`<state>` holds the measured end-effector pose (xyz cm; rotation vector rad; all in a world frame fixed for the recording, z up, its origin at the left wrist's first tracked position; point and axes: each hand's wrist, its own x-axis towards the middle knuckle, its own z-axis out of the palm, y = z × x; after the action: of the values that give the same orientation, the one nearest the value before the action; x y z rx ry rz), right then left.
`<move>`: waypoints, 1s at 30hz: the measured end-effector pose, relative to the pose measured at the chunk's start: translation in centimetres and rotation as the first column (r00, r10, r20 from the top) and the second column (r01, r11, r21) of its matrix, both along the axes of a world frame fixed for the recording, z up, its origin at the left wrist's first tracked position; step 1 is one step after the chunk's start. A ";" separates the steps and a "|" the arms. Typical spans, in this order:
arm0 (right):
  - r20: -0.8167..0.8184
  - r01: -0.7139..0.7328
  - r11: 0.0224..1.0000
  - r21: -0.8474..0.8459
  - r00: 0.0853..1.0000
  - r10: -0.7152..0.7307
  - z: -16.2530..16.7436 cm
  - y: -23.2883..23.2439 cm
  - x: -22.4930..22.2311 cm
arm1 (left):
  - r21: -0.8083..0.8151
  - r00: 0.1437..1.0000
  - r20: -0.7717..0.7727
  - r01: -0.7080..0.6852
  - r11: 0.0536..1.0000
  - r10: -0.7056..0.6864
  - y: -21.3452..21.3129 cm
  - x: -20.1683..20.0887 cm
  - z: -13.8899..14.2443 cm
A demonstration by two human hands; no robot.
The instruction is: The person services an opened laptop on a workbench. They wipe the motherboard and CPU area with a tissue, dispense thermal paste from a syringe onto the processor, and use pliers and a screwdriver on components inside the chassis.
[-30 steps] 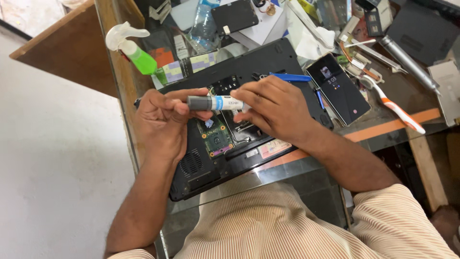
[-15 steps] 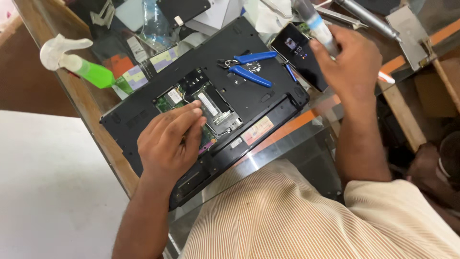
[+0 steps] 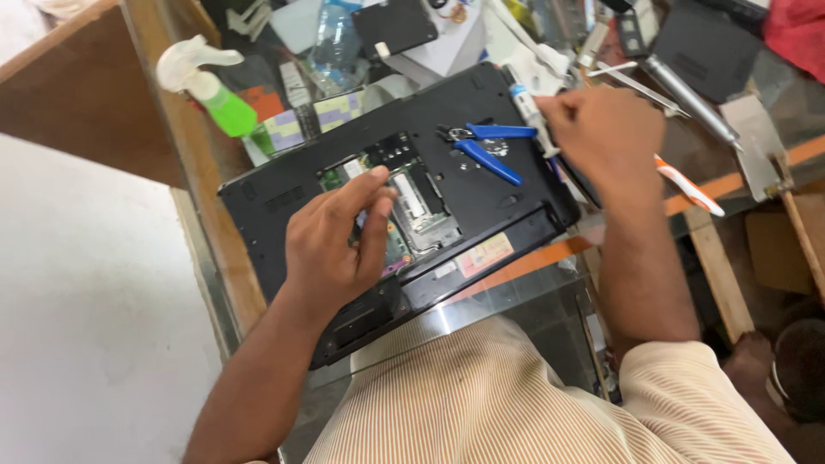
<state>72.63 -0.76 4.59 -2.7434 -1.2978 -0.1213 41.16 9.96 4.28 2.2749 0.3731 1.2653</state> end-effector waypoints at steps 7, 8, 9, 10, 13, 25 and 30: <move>-0.352 -0.401 0.595 0.697 0.532 0.770 4.3 -2.5 -0.9 | -0.312 0.951 0.278 -0.044 0.949 0.136 0.2 -0.4 -1.1; -0.376 -0.397 0.484 0.780 0.322 0.869 4.7 -2.2 -0.8 | -0.352 0.938 0.325 0.000 0.936 0.122 0.6 -0.6 -1.4; -0.356 -0.336 0.362 0.869 0.083 0.931 4.8 -1.3 -0.7 | -0.392 0.919 0.379 0.052 0.919 0.109 1.0 -0.5 -1.9; -0.304 -0.244 0.262 0.934 -0.154 0.940 5.0 -0.6 -0.6 | -0.432 0.891 0.442 0.110 0.895 0.104 1.5 -0.4 -2.3; -0.501 -0.381 0.506 0.774 0.118 0.857 3.3 1.6 -1.9 | -0.535 0.907 0.419 0.199 0.821 0.054 3.0 -0.7 -3.5; -0.167 -0.729 0.679 0.083 0.662 0.731 0.8 1.0 -4.1 | -0.462 0.934 0.351 0.109 0.880 0.069 3.1 -0.7 -3.5; -0.308 -0.709 0.668 0.226 0.598 0.740 0.3 0.4 -3.0 | -0.500 0.958 0.285 0.172 0.849 -0.026 2.9 -0.9 -3.2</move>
<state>69.67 -0.35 4.89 -1.8022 -2.0777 0.3974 40.28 12.91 1.11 1.6201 0.4305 1.2177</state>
